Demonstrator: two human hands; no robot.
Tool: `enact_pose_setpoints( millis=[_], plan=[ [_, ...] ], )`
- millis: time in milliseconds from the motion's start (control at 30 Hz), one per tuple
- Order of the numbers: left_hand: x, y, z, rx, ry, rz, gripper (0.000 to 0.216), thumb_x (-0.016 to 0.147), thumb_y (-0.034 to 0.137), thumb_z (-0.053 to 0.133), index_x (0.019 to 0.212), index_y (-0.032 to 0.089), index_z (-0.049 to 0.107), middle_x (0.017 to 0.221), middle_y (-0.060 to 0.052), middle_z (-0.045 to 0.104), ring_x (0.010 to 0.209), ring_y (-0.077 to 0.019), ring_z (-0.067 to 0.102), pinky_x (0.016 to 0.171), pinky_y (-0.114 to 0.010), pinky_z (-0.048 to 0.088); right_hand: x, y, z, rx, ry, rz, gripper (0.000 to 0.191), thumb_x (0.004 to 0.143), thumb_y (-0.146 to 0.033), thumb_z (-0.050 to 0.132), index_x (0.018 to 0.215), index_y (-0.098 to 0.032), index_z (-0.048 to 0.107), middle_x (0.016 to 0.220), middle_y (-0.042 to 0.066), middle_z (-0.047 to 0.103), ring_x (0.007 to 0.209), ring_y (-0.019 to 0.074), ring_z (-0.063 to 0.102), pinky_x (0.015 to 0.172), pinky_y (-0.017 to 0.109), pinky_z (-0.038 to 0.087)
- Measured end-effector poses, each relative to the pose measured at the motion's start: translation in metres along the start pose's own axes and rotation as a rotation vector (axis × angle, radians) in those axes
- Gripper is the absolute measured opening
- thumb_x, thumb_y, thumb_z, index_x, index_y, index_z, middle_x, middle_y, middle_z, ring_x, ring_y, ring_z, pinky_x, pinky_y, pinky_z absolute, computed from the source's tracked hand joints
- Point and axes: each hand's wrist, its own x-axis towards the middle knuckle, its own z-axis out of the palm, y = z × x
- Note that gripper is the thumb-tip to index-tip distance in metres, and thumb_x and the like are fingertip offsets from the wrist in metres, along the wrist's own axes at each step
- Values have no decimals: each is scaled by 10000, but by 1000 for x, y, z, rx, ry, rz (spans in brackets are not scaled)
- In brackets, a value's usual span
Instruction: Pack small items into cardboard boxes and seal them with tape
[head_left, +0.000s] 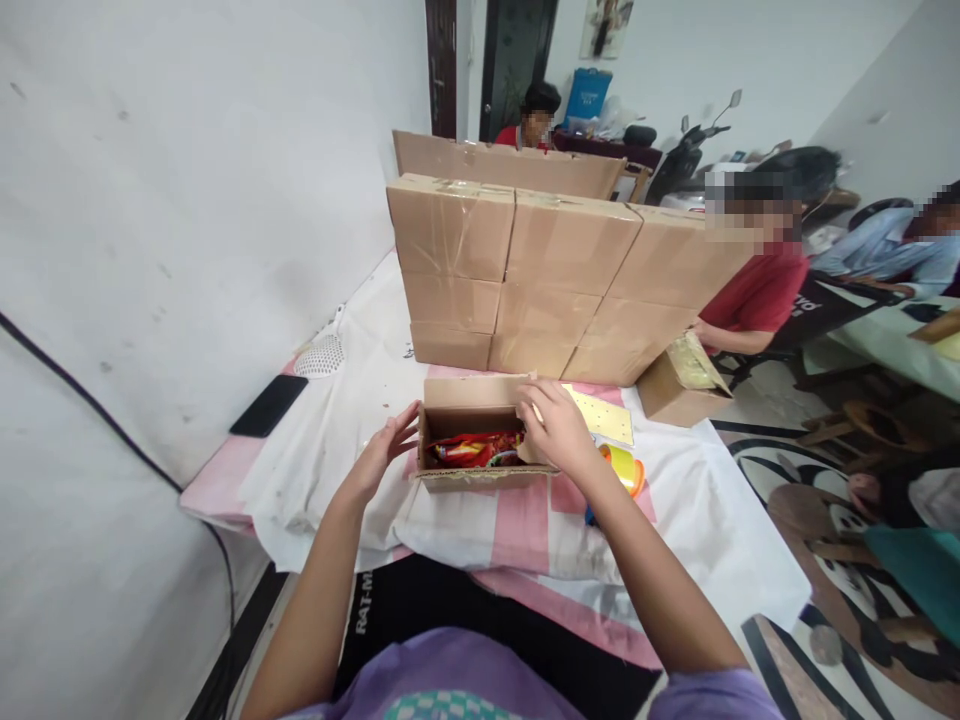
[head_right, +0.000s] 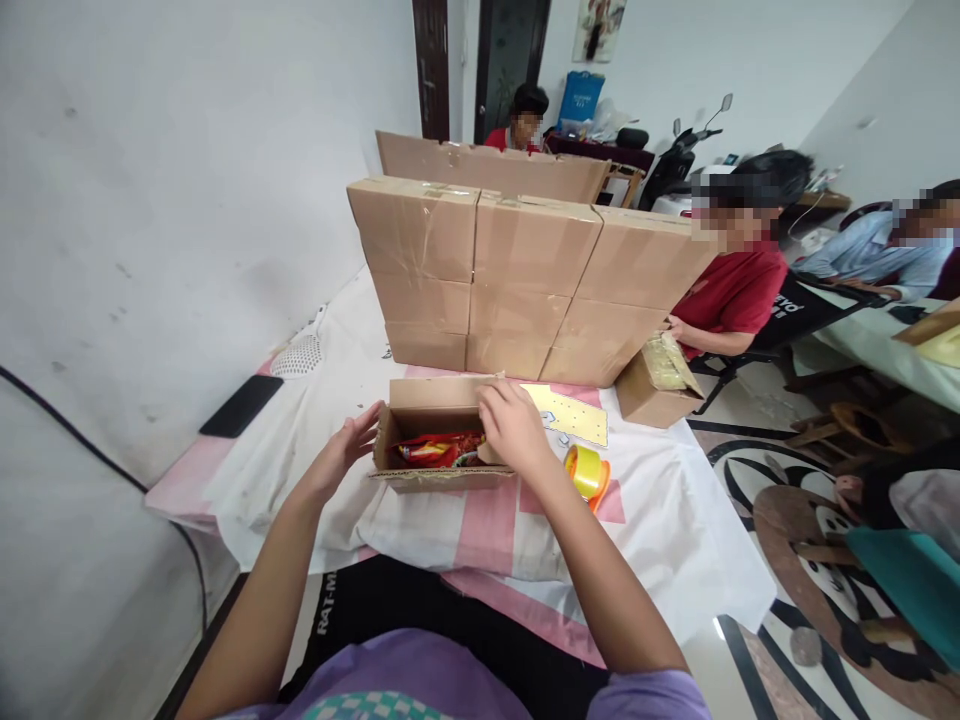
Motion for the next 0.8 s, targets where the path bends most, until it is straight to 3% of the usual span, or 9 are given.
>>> enact_pose_setpoints(
  millis=[133,200,267,367,433,533,633,700,800],
  plan=[
    [-5,-18,2,272,-51,178,589,941,663,456,1272,241,699,1681,-34,222,1536,-321,247,1251,-463,239,-21,30,17,201,-149,10,278,914,-131,530,1064,-216,749,1158,85,738,1227,275,551,1080,483,435],
    [-5,-24,-1,372,-47,234,612,931,673,471,1294,231,687,1682,-56,214,1546,-317,215,1263,-461,194,-18,38,27,286,-40,100,319,903,-178,562,1183,-218,709,1275,91,693,1286,276,517,1121,501,401],
    [-5,-27,-6,417,-115,298,748,876,760,473,1384,230,621,1689,-85,178,1546,-338,202,1257,-479,194,-8,45,35,396,136,304,449,896,-273,598,1340,-204,609,1395,126,611,1315,285,506,1117,510,404],
    [-6,-31,-13,476,-198,390,1060,647,895,585,1471,230,528,1694,-134,119,1543,-396,160,1248,-521,185,3,50,44,715,261,540,587,906,-408,589,1446,-197,502,1405,154,597,1278,288,564,1061,493,464],
    [-6,-36,-15,506,-175,452,1175,502,898,670,1460,229,540,1683,-170,151,1536,-414,172,1243,-537,186,-1,49,47,911,306,513,516,956,-446,512,1407,-197,546,1239,134,697,1163,264,646,1021,468,496],
    [-2,-43,-13,465,-112,514,1170,408,898,700,1368,233,622,1652,-200,250,1519,-408,246,1233,-538,219,-25,44,47,921,310,362,385,992,-460,488,1164,-206,720,1037,102,756,1106,254,672,1036,458,482],
    [4,-47,-6,327,-24,475,1112,436,984,572,1224,209,695,1604,-220,355,1497,-400,312,1223,-532,243,-52,39,43,776,231,281,327,985,-445,543,980,-229,788,1137,105,741,1221,261,617,1092,463,434],
    [6,-46,1,217,-14,430,1190,392,1032,501,1193,173,691,1582,-252,379,1484,-419,329,1210,-524,275,-63,38,39,712,204,278,333,1002,-436,517,1013,-244,788,1226,103,714,1295,259,569,1129,474,398],
    [3,-41,12,153,-27,391,1284,312,1019,564,1259,154,622,1590,-270,352,1485,-441,312,1196,-502,315,-71,38,34,683,174,305,369,1034,-435,443,1112,-255,755,1237,93,719,1363,251,514,1170,490,346]
  ],
)
